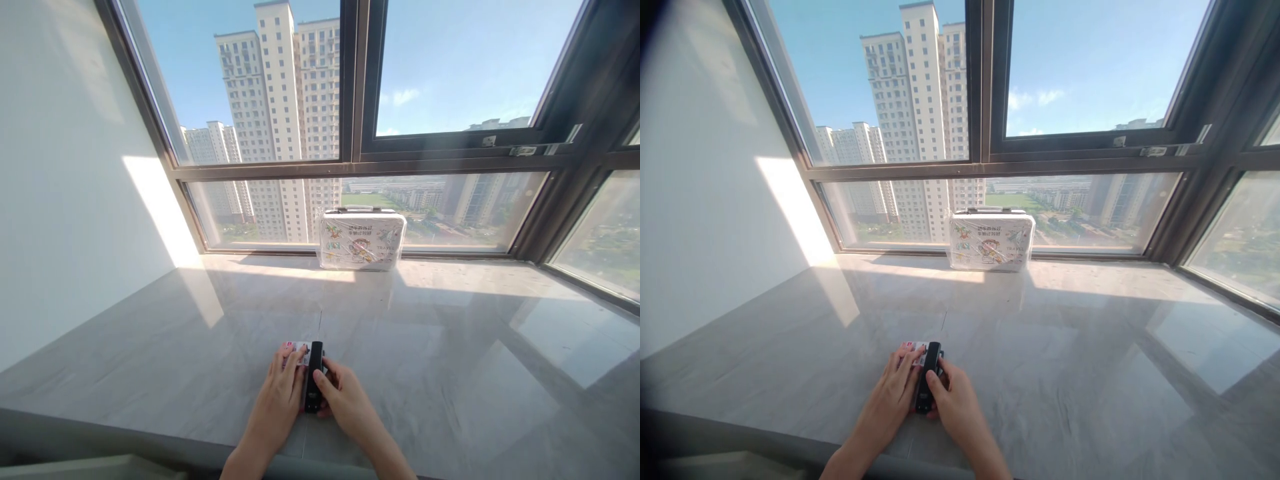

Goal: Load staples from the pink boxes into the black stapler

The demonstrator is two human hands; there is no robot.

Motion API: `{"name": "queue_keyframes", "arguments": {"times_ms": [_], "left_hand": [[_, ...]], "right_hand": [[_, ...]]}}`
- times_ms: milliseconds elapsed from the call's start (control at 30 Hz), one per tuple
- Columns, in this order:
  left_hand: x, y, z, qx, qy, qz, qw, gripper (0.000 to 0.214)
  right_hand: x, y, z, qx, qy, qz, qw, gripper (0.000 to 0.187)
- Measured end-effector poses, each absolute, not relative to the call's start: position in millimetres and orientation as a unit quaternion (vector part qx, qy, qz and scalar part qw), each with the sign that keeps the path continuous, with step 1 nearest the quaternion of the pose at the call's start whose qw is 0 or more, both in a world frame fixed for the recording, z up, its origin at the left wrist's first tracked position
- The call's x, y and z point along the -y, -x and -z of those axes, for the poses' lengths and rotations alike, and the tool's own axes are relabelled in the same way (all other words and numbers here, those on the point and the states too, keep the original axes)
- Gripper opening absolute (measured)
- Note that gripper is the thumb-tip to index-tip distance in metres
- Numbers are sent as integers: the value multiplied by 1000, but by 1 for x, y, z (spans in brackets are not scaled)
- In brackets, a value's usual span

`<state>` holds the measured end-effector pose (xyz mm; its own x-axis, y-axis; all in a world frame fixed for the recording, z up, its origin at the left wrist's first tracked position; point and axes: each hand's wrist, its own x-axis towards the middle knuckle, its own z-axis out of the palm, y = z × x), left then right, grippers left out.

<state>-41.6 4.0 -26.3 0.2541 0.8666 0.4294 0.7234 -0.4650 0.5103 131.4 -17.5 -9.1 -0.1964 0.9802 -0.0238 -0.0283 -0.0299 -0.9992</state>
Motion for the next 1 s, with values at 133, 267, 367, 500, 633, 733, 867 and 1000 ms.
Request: {"name": "queue_keyframes", "arguments": {"times_ms": [133, 267, 367, 500, 633, 733, 867, 1000], "left_hand": [[-20, 78, 22, -499, -789, -339, 117, 39], [-28, 84, 24, -499, -787, -344, 119, 38], [-31, 81, 28, -492, -789, -352, 110, 37], [-33, 77, 28, -492, -792, -346, 104, 35], [-32, 74, 26, -501, -789, -341, 98, 35], [-31, 72, 26, -505, -786, -344, 97, 34], [-30, 68, 27, -506, -783, -346, 102, 34], [-30, 67, 26, -511, -780, -345, 107, 33]], "right_hand": [[5, -92, 9, 540, 465, -509, 484, 53], [5, -84, 8, 537, 478, -490, 493, 53], [8, -86, 7, 538, 489, -480, 492, 52], [11, -87, 5, 545, 497, -464, 491, 51], [14, -89, 3, 551, 500, -453, 491, 51], [15, -91, 2, 549, 505, -459, 483, 53], [13, -94, 3, 544, 507, -476, 470, 56], [10, -98, 5, 542, 509, -487, 458, 58]]}}
